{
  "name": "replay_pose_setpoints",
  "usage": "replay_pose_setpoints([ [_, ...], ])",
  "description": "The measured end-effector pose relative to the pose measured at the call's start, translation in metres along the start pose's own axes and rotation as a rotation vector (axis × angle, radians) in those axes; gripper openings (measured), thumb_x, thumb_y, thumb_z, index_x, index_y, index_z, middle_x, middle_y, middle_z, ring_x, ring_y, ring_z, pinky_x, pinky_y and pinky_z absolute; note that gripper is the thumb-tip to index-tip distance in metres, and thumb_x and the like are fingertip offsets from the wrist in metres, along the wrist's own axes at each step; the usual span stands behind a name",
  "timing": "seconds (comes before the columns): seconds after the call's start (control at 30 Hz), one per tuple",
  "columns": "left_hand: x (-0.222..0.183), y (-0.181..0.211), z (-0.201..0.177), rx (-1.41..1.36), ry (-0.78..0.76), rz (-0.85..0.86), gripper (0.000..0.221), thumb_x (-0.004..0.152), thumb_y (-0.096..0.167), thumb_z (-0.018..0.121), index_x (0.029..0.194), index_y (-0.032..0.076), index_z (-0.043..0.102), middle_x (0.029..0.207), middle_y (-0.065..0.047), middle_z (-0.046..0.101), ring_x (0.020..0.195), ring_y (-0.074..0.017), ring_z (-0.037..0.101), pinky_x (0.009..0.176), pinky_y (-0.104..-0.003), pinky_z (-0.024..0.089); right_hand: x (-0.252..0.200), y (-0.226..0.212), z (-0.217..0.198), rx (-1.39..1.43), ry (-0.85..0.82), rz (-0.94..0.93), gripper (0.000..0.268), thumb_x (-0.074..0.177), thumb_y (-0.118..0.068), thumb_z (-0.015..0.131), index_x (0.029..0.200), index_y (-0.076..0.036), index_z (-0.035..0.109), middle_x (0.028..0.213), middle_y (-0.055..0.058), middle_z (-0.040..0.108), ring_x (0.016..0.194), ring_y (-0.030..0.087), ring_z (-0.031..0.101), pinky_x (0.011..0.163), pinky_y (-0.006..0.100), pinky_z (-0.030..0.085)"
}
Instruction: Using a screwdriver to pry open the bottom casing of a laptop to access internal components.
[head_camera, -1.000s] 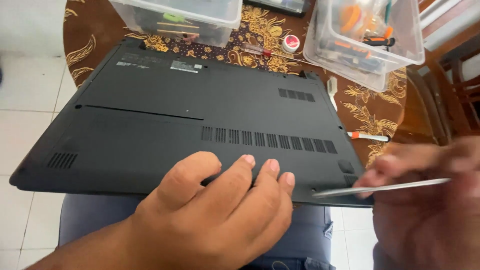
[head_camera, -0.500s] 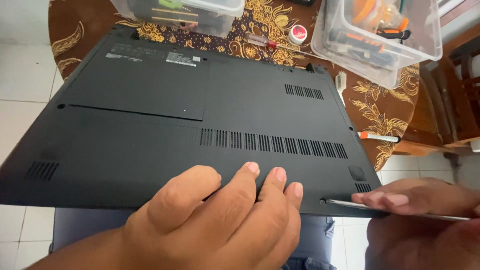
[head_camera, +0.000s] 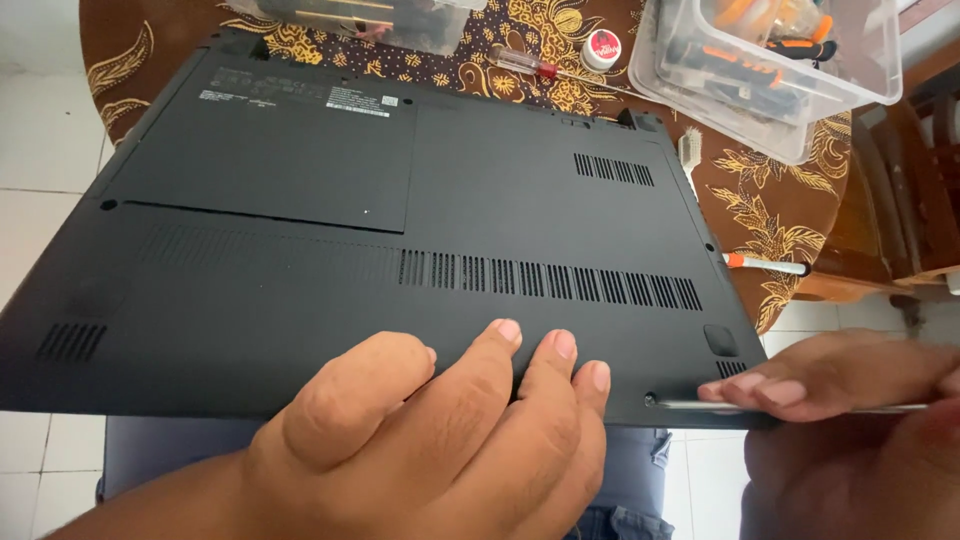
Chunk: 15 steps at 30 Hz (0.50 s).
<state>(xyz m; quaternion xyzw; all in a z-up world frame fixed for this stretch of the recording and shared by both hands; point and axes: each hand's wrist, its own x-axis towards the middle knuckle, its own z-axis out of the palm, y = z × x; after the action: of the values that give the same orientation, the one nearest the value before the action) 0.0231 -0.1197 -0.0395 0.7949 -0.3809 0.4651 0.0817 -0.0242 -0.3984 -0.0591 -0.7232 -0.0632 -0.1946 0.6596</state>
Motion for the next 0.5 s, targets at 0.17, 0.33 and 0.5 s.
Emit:
replay_pose_setpoints([
  [0.17, -0.002, 0.000, 0.000, -0.010, -0.005, -0.005, 0.010, 0.106, 0.030, 0.066, 0.098, 0.035, 0.067, 0.100, 0.019, 0.071, 0.091, -0.0006, 0.070, 0.082, -0.020, 0.032, 0.002, 0.015, -0.014, 0.153, -0.057, -0.043, 0.037, 0.119, -0.047, 0.059, 0.097, -0.019, 0.069, 0.087, -0.005, 0.073, 0.078, 0.014, 0.078, 0.071, 0.031, 0.075],
  [0.33, -0.001, 0.001, 0.002, -0.013, -0.001, -0.008, 0.013, 0.105, 0.029, 0.069, 0.094, 0.035, 0.066, 0.098, 0.019, 0.071, 0.091, -0.0009, 0.069, 0.081, -0.021, 0.031, 0.000, 0.018, -0.017, 0.076, -0.021, 0.001, 0.051, 0.117, -0.056, 0.060, 0.086, -0.017, 0.071, 0.090, -0.009, 0.074, 0.083, 0.011, 0.078, 0.074, 0.030, 0.076],
  [0.5, -0.004, 0.005, 0.004, -0.027, 0.007, -0.031, 0.015, 0.104, 0.027, 0.070, 0.092, 0.034, 0.064, 0.096, 0.019, 0.071, 0.089, -0.0008, 0.069, 0.080, -0.021, 0.032, -0.003, 0.012, -0.011, 0.076, -0.106, -0.068, 0.035, 0.121, -0.046, 0.054, 0.105, -0.018, 0.067, 0.089, 0.000, 0.070, 0.082, 0.016, 0.079, 0.077, 0.031, 0.080],
])
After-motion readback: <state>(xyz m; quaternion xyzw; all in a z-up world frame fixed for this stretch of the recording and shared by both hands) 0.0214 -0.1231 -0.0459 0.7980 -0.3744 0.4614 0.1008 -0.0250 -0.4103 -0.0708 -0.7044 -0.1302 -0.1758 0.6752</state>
